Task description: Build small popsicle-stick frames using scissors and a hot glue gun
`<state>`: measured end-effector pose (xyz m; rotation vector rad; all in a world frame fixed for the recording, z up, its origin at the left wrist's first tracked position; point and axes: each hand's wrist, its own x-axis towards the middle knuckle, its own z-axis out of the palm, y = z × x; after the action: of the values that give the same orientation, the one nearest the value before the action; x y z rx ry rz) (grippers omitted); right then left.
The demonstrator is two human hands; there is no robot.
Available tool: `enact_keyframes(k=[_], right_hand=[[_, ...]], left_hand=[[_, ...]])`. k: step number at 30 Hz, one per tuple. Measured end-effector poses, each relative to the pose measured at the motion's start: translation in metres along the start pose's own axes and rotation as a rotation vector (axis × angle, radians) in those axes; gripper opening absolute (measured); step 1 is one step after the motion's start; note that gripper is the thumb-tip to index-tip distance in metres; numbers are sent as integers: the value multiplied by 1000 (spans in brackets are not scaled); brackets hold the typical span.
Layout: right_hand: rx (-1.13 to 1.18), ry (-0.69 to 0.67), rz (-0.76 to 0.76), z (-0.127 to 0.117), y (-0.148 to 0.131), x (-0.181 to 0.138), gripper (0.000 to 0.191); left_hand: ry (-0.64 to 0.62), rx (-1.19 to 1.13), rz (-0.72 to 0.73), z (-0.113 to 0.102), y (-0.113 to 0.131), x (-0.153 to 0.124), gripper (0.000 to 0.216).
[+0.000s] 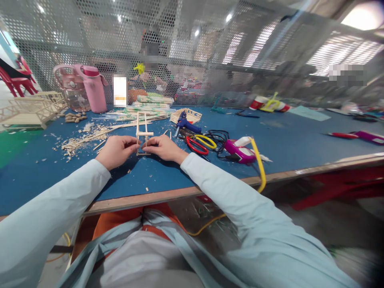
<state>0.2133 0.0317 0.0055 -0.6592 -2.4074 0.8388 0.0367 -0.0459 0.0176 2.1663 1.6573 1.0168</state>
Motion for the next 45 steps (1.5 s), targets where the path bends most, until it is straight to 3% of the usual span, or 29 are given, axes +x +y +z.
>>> enact_keyframes(k=[12, 18, 20, 23, 25, 28, 32, 36, 41, 45], right_hand=[[74, -3, 63, 3, 0, -1, 26], [139, 25, 20, -1, 3, -5, 29], [113, 132, -20, -4, 3, -8, 32], [-20, 416, -137, -9, -2, -14, 30], [-136, 518, -227, -10, -8, -18, 25], [-272, 491, -295, -10, -16, -20, 24], [-351, 422, -282, -7, -19, -19, 25], [-248, 490, -236, -4, -16, -17, 21], [22, 532, -140, -3, -4, -11, 32], [54, 545, -94, -5, 1, -9, 29]], left_hand=[[9, -12, -21, 2, -1, 0, 34], [7, -39, -23, 1, -1, -1, 32], [63, -51, -36, -1, 1, -1, 29], [280, -33, -29, -5, 4, -3, 26], [407, 6, 34, -6, 6, -5, 25], [432, 76, 156, -4, 9, -5, 26], [411, 176, 208, 2, 10, -1, 28], [385, 175, 233, 7, 10, 2, 25], [442, 71, 213, 5, 9, -1, 29], [467, 33, 181, 1, 5, -3, 30]])
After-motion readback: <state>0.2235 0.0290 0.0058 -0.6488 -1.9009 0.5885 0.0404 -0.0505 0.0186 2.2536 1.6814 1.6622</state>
